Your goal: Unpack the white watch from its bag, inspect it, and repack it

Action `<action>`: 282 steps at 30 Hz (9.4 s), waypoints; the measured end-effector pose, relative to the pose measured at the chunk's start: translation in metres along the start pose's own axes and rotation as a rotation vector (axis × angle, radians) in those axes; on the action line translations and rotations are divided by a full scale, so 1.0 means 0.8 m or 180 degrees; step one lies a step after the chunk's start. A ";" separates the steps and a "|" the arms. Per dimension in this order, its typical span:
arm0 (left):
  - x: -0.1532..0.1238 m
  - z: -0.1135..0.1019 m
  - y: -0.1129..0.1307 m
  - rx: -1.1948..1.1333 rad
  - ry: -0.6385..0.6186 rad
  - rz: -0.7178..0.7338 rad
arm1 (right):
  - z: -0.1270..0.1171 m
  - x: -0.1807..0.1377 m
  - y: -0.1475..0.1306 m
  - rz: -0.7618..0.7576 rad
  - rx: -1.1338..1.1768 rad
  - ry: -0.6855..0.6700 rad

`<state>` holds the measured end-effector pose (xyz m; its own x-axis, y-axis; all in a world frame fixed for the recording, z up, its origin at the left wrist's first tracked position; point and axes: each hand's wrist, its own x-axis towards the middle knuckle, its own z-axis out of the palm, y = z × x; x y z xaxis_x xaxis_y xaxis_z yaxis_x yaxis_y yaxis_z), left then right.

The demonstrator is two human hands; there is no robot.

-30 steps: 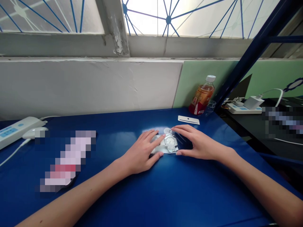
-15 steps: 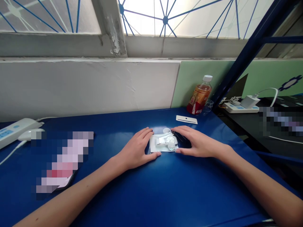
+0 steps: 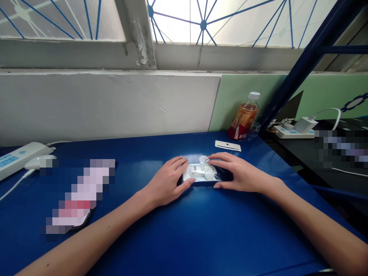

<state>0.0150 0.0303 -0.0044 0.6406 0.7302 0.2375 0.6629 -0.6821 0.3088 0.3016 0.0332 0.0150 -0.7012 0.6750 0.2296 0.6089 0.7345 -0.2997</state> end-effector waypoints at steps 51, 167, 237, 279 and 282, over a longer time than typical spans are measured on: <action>0.002 -0.001 0.003 -0.0157 0.0014 0.0216 | 0.022 0.007 -0.029 0.0609 0.0232 0.0308; 0.001 0.001 0.002 -0.0073 0.0054 0.0111 | -0.025 -0.005 0.016 0.0205 -0.0017 -0.0132; 0.014 -0.015 0.077 -0.5667 -0.0597 -0.1766 | 0.008 0.106 -0.063 0.0904 0.6099 -0.0252; 0.014 -0.013 0.074 -0.6321 -0.0492 -0.1485 | 0.000 0.105 -0.063 0.0969 0.6551 -0.0013; 0.014 -0.014 0.073 -0.6142 -0.0295 -0.1462 | 0.000 0.108 -0.060 0.1215 0.6555 0.0575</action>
<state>0.0569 -0.0006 0.0265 0.6312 0.7596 -0.1566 -0.4275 0.5093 0.7469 0.2119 0.0557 0.0495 -0.5579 0.8284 -0.0487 -0.6029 -0.4450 -0.6621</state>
